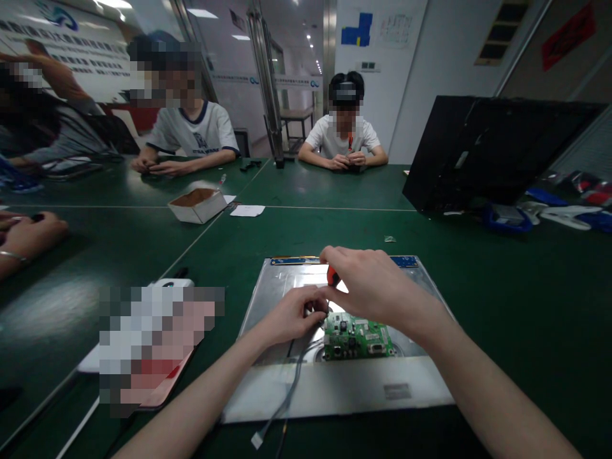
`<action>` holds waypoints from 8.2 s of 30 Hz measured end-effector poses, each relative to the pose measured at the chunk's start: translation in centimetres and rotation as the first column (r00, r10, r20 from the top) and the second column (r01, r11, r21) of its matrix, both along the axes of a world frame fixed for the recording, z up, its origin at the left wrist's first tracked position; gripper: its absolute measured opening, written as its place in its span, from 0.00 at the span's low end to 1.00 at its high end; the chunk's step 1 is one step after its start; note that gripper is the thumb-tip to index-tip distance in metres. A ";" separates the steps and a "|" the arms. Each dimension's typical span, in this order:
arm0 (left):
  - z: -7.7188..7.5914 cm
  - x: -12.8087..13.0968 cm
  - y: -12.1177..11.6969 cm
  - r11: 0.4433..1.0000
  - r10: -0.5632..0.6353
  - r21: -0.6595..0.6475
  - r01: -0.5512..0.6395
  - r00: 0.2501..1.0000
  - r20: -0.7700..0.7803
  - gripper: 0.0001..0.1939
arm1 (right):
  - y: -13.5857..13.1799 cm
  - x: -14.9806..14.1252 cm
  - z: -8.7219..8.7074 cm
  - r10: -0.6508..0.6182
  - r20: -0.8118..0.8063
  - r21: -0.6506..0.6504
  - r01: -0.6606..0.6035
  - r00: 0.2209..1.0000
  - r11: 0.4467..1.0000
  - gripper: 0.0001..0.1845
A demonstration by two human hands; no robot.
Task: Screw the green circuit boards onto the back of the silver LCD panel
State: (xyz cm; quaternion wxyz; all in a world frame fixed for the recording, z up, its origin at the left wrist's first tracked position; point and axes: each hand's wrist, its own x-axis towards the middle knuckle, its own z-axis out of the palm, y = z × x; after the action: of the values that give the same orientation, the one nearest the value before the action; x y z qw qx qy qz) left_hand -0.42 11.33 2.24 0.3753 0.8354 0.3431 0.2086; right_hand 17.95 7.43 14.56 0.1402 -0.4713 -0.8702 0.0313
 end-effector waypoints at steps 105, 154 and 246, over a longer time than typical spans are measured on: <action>0.1 0.0 -0.2 1.000 -0.009 0.026 0.010 1.000 -0.021 0.07 | 0.4 1.9 0.1 0.192 0.037 -0.058 -0.190 0.981 0.980 0.10; 0.0 -0.1 0.0 1.000 -0.024 0.013 0.024 1.000 -0.017 0.06 | 0.6 1.6 0.1 0.063 0.099 0.008 -0.064 0.993 0.998 0.07; -0.1 -0.1 0.1 0.999 -0.033 0.010 0.033 0.999 -0.015 0.05 | 0.1 1.5 0.2 0.195 0.046 -0.057 -0.193 0.980 0.980 0.09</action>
State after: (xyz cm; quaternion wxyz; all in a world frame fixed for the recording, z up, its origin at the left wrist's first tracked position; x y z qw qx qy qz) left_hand -0.51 11.46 2.14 0.3717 0.8445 0.3309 0.1978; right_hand 19.42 7.55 14.78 0.1019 -0.3884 -0.9142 0.0554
